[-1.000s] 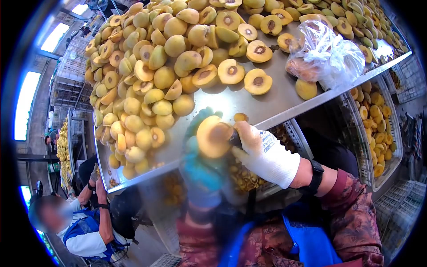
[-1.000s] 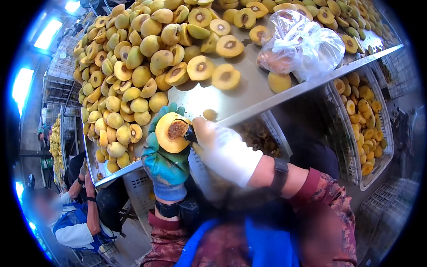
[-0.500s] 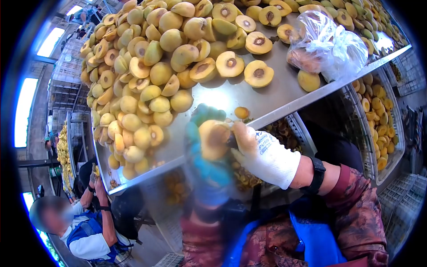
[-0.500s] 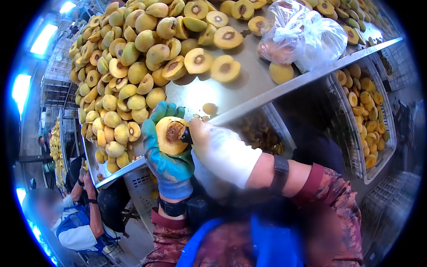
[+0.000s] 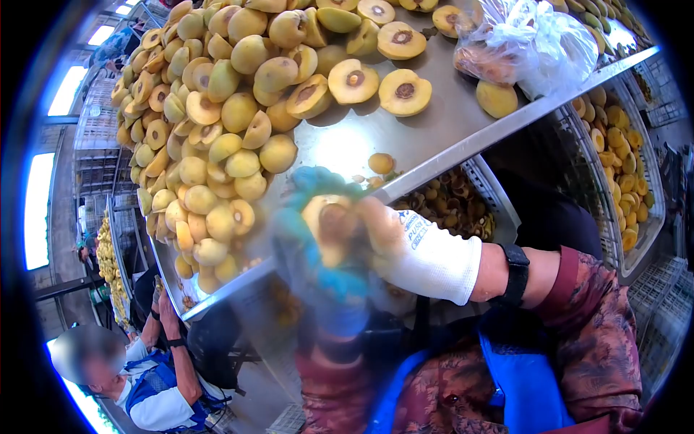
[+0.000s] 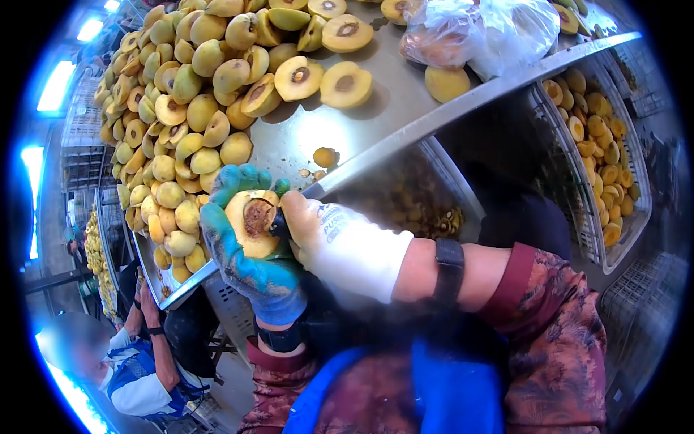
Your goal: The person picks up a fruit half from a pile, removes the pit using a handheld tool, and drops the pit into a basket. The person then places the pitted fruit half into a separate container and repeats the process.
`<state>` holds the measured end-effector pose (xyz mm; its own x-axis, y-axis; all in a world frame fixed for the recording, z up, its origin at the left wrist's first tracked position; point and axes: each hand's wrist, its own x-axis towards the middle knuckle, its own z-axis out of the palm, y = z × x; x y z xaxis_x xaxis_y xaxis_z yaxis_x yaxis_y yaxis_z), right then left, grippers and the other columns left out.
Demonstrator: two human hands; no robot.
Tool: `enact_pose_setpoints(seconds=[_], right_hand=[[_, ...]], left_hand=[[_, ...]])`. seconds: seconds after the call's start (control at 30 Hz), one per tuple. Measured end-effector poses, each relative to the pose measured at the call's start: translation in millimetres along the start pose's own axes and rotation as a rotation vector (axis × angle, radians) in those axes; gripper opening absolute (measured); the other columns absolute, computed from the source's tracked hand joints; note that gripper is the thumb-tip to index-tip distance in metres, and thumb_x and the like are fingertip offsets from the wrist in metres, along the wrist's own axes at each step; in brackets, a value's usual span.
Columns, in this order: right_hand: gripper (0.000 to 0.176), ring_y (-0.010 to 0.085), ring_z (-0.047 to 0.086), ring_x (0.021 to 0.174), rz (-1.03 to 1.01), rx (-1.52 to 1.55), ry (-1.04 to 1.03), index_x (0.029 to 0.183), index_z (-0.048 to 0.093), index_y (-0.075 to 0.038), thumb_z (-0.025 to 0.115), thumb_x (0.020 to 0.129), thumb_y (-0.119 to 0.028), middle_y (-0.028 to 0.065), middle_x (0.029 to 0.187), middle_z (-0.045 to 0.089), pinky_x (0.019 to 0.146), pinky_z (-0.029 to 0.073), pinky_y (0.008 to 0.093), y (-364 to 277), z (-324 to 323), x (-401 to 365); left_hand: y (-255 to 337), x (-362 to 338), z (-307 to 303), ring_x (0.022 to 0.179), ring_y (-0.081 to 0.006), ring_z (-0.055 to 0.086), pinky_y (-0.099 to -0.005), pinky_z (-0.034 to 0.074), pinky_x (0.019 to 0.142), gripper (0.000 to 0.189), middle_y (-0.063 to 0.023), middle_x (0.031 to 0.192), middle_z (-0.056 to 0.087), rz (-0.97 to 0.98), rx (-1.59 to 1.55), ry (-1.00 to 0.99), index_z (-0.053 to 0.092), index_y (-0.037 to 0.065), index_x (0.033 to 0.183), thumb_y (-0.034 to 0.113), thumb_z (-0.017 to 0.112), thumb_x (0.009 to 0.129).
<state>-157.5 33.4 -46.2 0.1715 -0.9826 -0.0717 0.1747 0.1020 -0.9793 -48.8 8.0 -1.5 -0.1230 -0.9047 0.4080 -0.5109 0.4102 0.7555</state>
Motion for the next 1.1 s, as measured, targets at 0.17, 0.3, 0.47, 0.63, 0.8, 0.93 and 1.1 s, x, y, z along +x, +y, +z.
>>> enact_pose_setpoints(seconds=[0.17, 0.3, 0.47, 0.63, 0.8, 0.93, 1.1], right_hand=[[0.044, 0.0303, 0.052, 0.062, -0.118, -0.023, 0.004, 0.088, 0.055, -0.003, 0.036, 0.102, -0.040, 0.0134, 0.066, 0.056, 0.064, 0.045, 0.0400, 4.5, 3.6, -2.1], [0.025, 0.0320, 0.063, 0.077, -0.106, -0.286, -0.043, 0.111, 0.048, 0.001, 0.055, 0.091, -0.013, 0.0171, 0.085, 0.061, 0.069, 0.051, 0.0396, -2.2, 0.5, -5.7], [0.037, 0.0348, 0.067, 0.073, -0.021, -0.294, -0.108, 0.118, 0.044, 0.003, 0.060, 0.087, -0.011, 0.0207, 0.082, 0.063, 0.062, 0.052, 0.0417, -17.6, -9.0, -17.2], [0.043, 0.0422, 0.063, 0.063, 0.343, -0.057, -0.256, 0.114, 0.042, 0.009, 0.060, 0.089, -0.021, 0.0253, 0.070, 0.062, 0.056, 0.050, 0.0462, -50.2, -17.7, -21.3], [0.041, 0.0221, 0.067, 0.060, 0.326, -0.129, -0.229, 0.123, 0.043, 0.000, 0.060, 0.089, -0.014, 0.0148, 0.072, 0.064, 0.051, 0.052, 0.0344, -36.9, -13.6, -25.1], [0.039, 0.0198, 0.065, 0.057, 0.250, -0.190, -0.231, 0.122, 0.043, 0.000, 0.060, 0.089, -0.013, 0.0125, 0.072, 0.063, 0.049, 0.051, 0.0327, -28.6, -13.9, -28.5], [0.038, 0.0150, 0.059, 0.053, 0.449, 0.008, -0.295, 0.116, 0.043, 0.003, 0.060, 0.089, -0.017, 0.0069, 0.066, 0.057, 0.047, 0.047, 0.0310, -38.6, -16.6, -31.9]], left_hand=[[-2.1, -0.9, 0.0, 0.101, -0.0267, 0.059, -0.0388, 0.051, 0.090, 0.047, -0.0159, 0.114, 0.058, 0.008, 0.023, 0.024, 0.053, -0.003, 0.119, 0.038, 0.036, 0.102], [-10.1, -1.8, 0.1, 0.100, -0.0360, 0.060, -0.0409, 0.047, 0.088, 0.033, -0.0208, 0.112, 0.062, -0.006, -0.150, 0.084, 0.058, -0.008, 0.115, 0.017, 0.054, 0.094], [-11.5, 3.9, -8.8, 0.095, -0.0315, 0.062, -0.0371, 0.051, 0.082, 0.029, -0.0193, 0.111, 0.063, -0.051, -0.190, -0.093, 0.060, -0.005, 0.111, 0.019, 0.054, 0.096], [-15.2, 14.5, -11.9, 0.088, -0.0277, 0.064, -0.0374, 0.054, 0.077, 0.034, -0.0183, 0.105, 0.064, -0.339, -0.779, -0.256, 0.060, -0.004, 0.106, 0.028, 0.054, 0.097], [-1.2, 15.6, -12.8, 0.088, -0.0304, 0.065, -0.0408, 0.056, 0.077, 0.039, -0.0207, 0.103, 0.063, -0.442, -0.749, -0.321, 0.059, -0.006, 0.103, 0.032, 0.058, 0.094], [-15.7, 17.6, -13.7, 0.085, -0.0257, 0.065, -0.0335, 0.053, 0.072, 0.031, -0.0204, 0.105, 0.066, -0.377, -0.888, -0.424, 0.061, -0.007, 0.106, 0.019, 0.059, 0.091], [-10.4, 21.6, -20.1, 0.086, -0.0249, 0.066, -0.0295, 0.054, 0.071, 0.028, -0.0193, 0.107, 0.067, -0.542, -0.846, -0.529, 0.062, -0.009, 0.109, 0.006, 0.058, 0.086]])
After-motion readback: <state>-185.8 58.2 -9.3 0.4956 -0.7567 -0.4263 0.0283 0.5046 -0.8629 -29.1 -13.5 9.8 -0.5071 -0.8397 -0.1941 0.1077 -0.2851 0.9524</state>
